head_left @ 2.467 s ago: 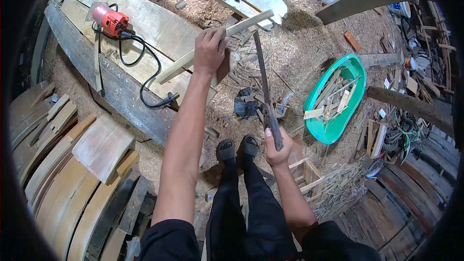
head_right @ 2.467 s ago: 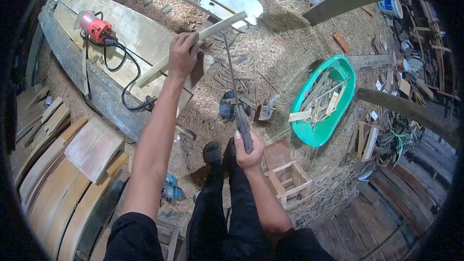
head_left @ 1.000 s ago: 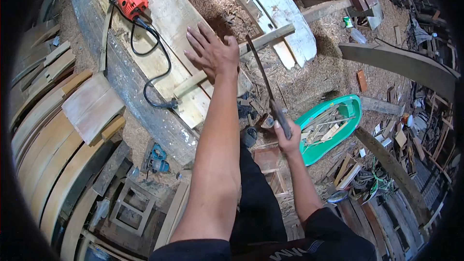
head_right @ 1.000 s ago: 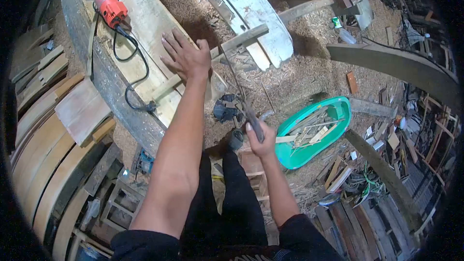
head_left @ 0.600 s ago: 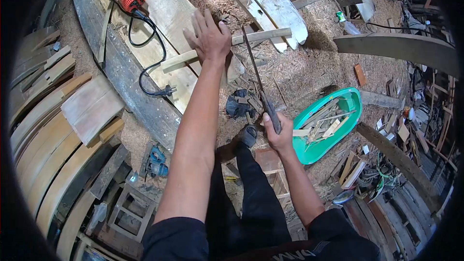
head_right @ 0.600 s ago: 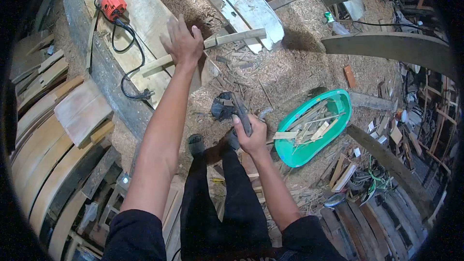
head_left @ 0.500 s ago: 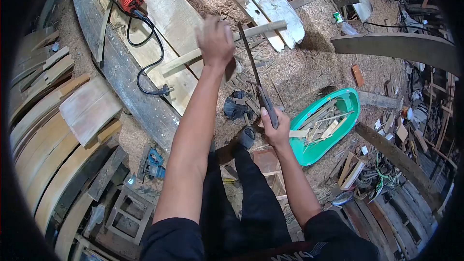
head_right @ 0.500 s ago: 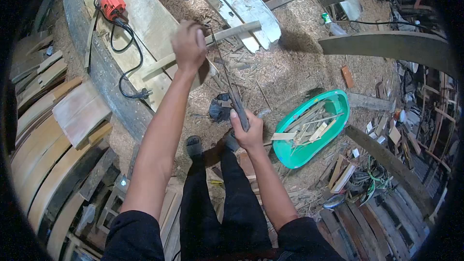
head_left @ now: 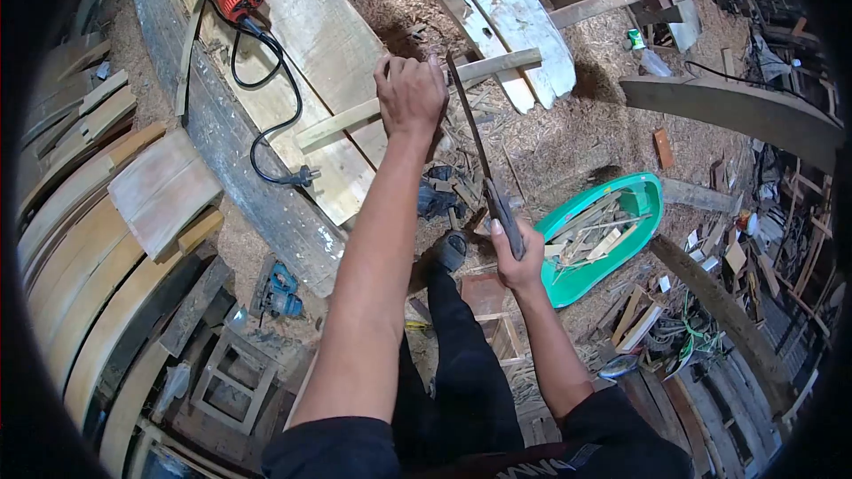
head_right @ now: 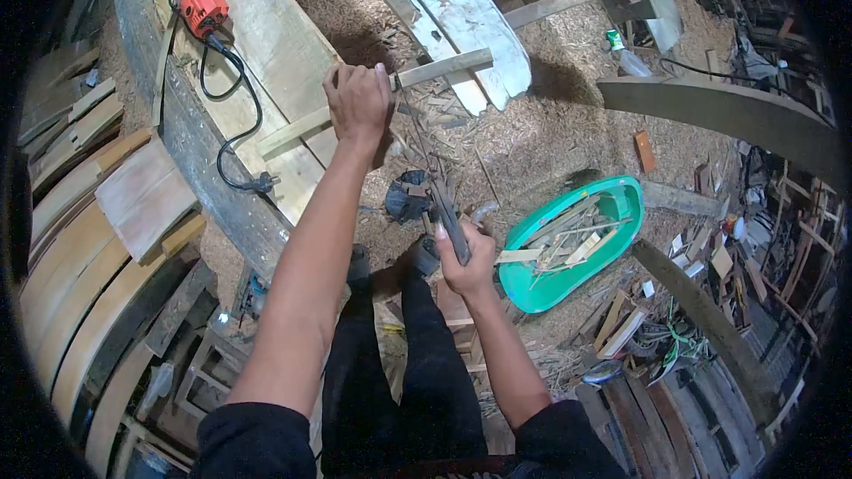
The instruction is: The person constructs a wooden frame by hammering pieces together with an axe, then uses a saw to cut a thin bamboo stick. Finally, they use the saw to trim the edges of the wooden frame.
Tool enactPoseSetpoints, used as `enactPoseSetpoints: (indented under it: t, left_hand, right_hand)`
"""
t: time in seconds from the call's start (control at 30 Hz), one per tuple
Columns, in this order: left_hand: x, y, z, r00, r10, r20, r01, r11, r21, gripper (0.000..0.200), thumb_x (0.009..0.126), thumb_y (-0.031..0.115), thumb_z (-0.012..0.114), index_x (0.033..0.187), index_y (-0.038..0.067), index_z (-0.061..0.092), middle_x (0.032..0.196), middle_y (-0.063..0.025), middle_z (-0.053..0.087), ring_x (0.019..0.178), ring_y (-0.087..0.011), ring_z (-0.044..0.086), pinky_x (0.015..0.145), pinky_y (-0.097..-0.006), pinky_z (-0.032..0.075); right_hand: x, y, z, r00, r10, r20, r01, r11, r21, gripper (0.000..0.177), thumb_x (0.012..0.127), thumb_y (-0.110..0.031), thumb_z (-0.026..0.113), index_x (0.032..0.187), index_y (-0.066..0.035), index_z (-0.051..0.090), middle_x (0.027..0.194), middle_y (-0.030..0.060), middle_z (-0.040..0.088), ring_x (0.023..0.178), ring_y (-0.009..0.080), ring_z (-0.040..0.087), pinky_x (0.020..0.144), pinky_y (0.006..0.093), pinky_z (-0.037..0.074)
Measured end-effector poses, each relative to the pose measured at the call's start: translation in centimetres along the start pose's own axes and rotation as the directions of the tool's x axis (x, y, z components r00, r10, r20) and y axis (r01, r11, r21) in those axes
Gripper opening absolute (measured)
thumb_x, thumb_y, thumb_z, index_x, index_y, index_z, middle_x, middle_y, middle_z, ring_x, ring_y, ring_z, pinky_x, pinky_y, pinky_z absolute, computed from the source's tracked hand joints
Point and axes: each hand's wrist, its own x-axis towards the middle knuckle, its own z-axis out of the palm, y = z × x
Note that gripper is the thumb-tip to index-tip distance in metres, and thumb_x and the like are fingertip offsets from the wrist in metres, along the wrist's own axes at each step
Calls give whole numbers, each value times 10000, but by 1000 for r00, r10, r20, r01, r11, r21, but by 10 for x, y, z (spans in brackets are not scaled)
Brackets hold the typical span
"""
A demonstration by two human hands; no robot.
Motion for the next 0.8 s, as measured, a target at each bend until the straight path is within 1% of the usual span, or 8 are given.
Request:
enactPoseSetpoints:
  t: [0.03, 0.13, 0.27, 0.3, 0.4, 0.43, 0.57, 0.8]
  left_hand:
    - [-1, 1, -2, 999, -13, 29, 12, 1000, 22, 393, 964, 276, 472, 736, 56, 704, 813, -102, 685, 962, -239, 587, 1037, -416, 305]
    - [4, 2, -2, 996, -41, 74, 38, 998, 48, 407, 962, 288, 457, 723, 69, 704, 780, -86, 683, 964, -224, 592, 1052, -404, 290]
    - [4, 4, -3, 993, -58, 105, 52, 997, 59, 404, 959, 296, 456, 731, 80, 709, 789, -79, 686, 982, -217, 589, 1060, -404, 273]
    - [5, 4, -4, 991, -61, 117, 55, 997, 58, 400, 957, 297, 458, 734, 82, 711, 791, -78, 686, 988, -215, 588, 1062, -405, 268]
    - [5, 5, -5, 997, -39, 69, 34, 997, 67, 356, 943, 248, 492, 693, 77, 679, 775, -62, 668, 927, -220, 590, 1003, -412, 317]
    - [5, 5, -4, 998, -36, 54, 31, 995, 93, 364, 946, 253, 482, 704, 73, 686, 794, -59, 673, 936, -213, 586, 1009, -411, 313]
    - [4, 5, -6, 995, -36, 92, 28, 996, 82, 370, 947, 263, 479, 706, 79, 690, 786, -62, 672, 943, -209, 586, 1016, -412, 308]
    - [3, 4, -3, 997, -44, 65, 39, 997, 70, 357, 948, 262, 480, 737, 77, 700, 798, -65, 676, 973, -209, 588, 1020, -413, 307]
  right_hand:
    - [2, 0, 0, 999, -18, 42, 20, 999, -42, 265, 910, -165, 655, 699, -36, 558, 524, -3, 444, 504, 62, 414, 458, 286, 331]
    - [24, -14, 11, 1000, 1, 12, -1, 1000, -2, 256, 911, -165, 656, 712, -35, 563, 534, -3, 443, 512, 58, 406, 462, 282, 329]
    - [50, -26, 18, 993, 109, 55, -111, 993, 44, 244, 912, -174, 664, 740, -26, 575, 558, -20, 456, 544, 39, 401, 476, 267, 332]
    - [40, -13, 20, 998, 53, 30, -54, 997, 59, 239, 920, -179, 657, 753, -24, 585, 568, -48, 460, 544, 30, 406, 475, 255, 325]
    - [5, -13, 17, 997, 9, -75, -6, 999, 37, 241, 922, -176, 652, 747, -27, 579, 571, -68, 448, 538, 27, 403, 472, 251, 312]
    - [2, -17, 9, 995, 103, -6, -102, 994, 40, 250, 917, -166, 654, 726, -32, 564, 565, -67, 436, 534, 29, 394, 468, 259, 304]
    - [53, -23, 28, 992, 127, 11, -127, 987, 99, 253, 923, -162, 644, 714, -39, 572, 577, -75, 435, 542, 25, 391, 474, 248, 308]
    - [22, -10, 26, 996, 82, -46, -77, 991, 111, 302, 925, -171, 643, 669, -55, 532, 571, -70, 425, 544, 21, 375, 473, 246, 282]
